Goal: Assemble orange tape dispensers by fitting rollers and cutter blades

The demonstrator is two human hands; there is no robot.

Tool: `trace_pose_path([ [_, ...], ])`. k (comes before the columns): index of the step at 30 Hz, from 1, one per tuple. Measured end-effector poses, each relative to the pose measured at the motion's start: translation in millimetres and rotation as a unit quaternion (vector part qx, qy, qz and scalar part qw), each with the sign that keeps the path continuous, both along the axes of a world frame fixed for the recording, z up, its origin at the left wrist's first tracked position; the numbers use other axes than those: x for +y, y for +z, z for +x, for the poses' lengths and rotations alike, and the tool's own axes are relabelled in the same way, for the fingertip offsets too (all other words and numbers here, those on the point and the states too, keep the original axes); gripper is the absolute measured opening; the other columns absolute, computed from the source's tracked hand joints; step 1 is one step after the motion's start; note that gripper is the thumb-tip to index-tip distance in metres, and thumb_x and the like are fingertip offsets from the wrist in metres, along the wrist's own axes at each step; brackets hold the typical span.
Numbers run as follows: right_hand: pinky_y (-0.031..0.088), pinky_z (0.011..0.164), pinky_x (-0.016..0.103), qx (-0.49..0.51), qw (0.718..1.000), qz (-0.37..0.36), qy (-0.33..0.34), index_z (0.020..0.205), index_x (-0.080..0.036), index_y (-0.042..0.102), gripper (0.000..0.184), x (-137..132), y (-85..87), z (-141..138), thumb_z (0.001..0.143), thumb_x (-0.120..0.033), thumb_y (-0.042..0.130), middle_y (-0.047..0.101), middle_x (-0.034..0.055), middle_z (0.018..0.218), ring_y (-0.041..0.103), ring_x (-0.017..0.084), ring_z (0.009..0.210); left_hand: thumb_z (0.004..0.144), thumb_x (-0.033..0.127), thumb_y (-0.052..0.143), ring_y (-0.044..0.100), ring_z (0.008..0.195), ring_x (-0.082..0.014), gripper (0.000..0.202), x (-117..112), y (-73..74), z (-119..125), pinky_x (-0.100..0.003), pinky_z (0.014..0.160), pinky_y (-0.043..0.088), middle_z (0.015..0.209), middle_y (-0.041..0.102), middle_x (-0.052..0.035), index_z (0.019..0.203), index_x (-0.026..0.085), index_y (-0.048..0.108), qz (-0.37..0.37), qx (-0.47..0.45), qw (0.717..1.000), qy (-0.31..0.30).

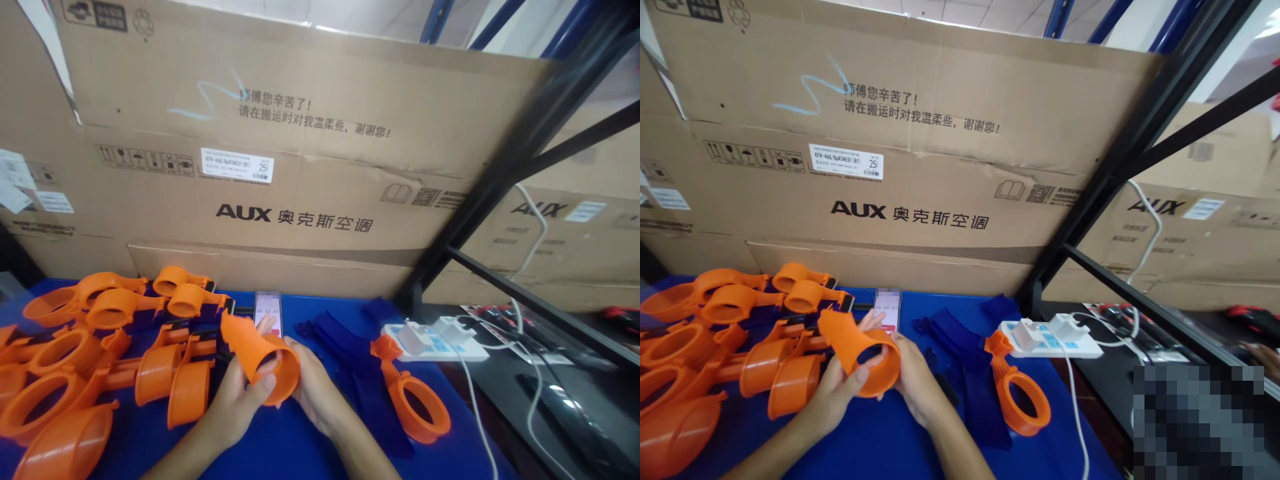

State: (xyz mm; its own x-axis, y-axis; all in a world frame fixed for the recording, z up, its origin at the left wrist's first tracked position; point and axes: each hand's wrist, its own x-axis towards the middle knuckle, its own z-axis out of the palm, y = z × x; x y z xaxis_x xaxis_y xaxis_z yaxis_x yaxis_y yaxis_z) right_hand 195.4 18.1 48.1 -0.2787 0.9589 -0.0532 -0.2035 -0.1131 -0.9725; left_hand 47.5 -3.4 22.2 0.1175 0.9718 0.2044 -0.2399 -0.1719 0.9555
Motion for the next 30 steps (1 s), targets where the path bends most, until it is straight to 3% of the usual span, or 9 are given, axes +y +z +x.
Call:
trace_pose_path([
  [2,0.05,0.05,0.027,0.028,0.998,-0.042,0.029,0.09,-0.02,0.062,0.053,-1,-1.5,-6,0.095,-0.071,0.049,0.068,0.0044,0.079,0.06,0.017,0.058,0.09,0.046,0.071,0.058,0.132,-0.0379,0.068,4,-3.8,-1,-0.054,0.116,0.042,0.142,0.064,-0.0142,0.151,0.025,0.05,0.0,-0.006,1.0,0.031],
  [4,0.049,0.051,0.027,0.006,1.0,-0.015,0.011,0.086,-0.02,0.061,0.055,1,-1.7,-6,0.096,-0.072,0.046,0.069,0.0048,0.081,0.059,0.017,0.058,0.092,0.046,0.069,0.056,0.136,-0.0357,0.066,11,-7.5,-1,-0.052,0.118,0.04,0.144,0.062,-0.0132,0.151,0.026,0.048,0.005,-0.014,0.996,0.089],
  [7,0.049,0.059,0.028,-0.091,0.988,0.106,-0.059,0.082,-0.021,0.058,0.047,3,0.0,1,0.1,-0.063,0.048,0.066,0.0037,0.084,0.058,0.017,0.066,0.092,0.051,0.067,0.048,0.143,-0.0336,0.061,19,-11.2,1,-0.048,0.121,0.036,0.15,0.058,-0.0123,0.147,0.027,0.052,-0.011,-0.037,0.991,0.129],
  [9,0.05,0.072,0.029,-0.167,0.956,0.221,-0.093,0.082,-0.021,0.056,0.036,1,1.7,6,0.101,-0.051,0.053,0.065,0.005,0.093,0.061,0.019,0.08,0.091,0.055,0.066,0.046,0.145,-0.0339,0.063,21,-13.2,2,-0.048,0.12,0.037,0.151,0.057,-0.0127,0.146,0.027,0.053,-0.042,-0.078,0.989,0.115],
  [13,0.048,0.084,0.03,-0.236,0.9,0.36,-0.066,0.086,-0.021,0.056,0.022,-5,3.0,9,0.101,-0.038,0.056,0.063,0.0067,0.103,0.061,0.021,0.096,0.088,0.054,0.069,0.054,0.137,-0.0347,0.066,21,-14.4,1,-0.048,0.112,0.046,0.147,0.059,-0.0128,0.146,0.028,0.051,-0.089,-0.135,0.981,0.11],
  [19,0.048,0.084,0.033,-0.274,0.89,0.349,-0.103,0.107,-0.022,0.06,0.026,-3,3.0,12,0.108,-0.03,0.035,0.064,0.0074,0.104,0.061,0.021,0.095,0.088,0.058,0.067,0.063,0.122,-0.0313,0.059,28,-5.4,-9,-0.041,0.097,0.053,0.132,0.067,-0.0101,0.136,0.027,0.059,-0.085,-0.167,0.961,0.205],
  [24,0.042,0.095,0.041,-0.467,0.806,0.363,0.036,0.107,-0.023,0.066,0.012,-4,7.9,17,0.097,-0.023,0.058,0.062,0.0073,0.113,0.053,0.026,0.107,0.086,0.057,0.069,0.068,0.099,-0.0232,0.056,28,-1.2,-17,-0.032,0.084,0.054,0.114,0.071,-0.0056,0.132,0.026,0.061,-0.059,-0.181,0.943,0.274],
  [27,0.04,0.095,0.041,-0.529,0.758,0.364,0.117,0.107,-0.023,0.068,0.017,-5,10.5,18,0.091,-0.025,0.064,0.059,0.0081,0.117,0.049,0.027,0.111,0.085,0.055,0.07,0.067,0.092,-0.0229,0.053,23,-0.7,-19,-0.032,0.08,0.055,0.105,0.07,-0.0053,0.128,0.024,0.066,-0.051,-0.158,0.959,0.23],
  [30,0.037,0.097,0.042,-0.556,0.733,0.359,0.158,0.106,-0.021,0.07,0.016,-5,11.5,18,0.092,-0.024,0.063,0.06,0.0083,0.114,0.048,0.027,0.111,0.086,0.056,0.067,0.067,0.085,-0.0227,0.049,18,-0.2,-19,-0.033,0.078,0.056,0.094,0.069,-0.0047,0.12,0.02,0.07,-0.077,-0.175,0.968,0.161],
])
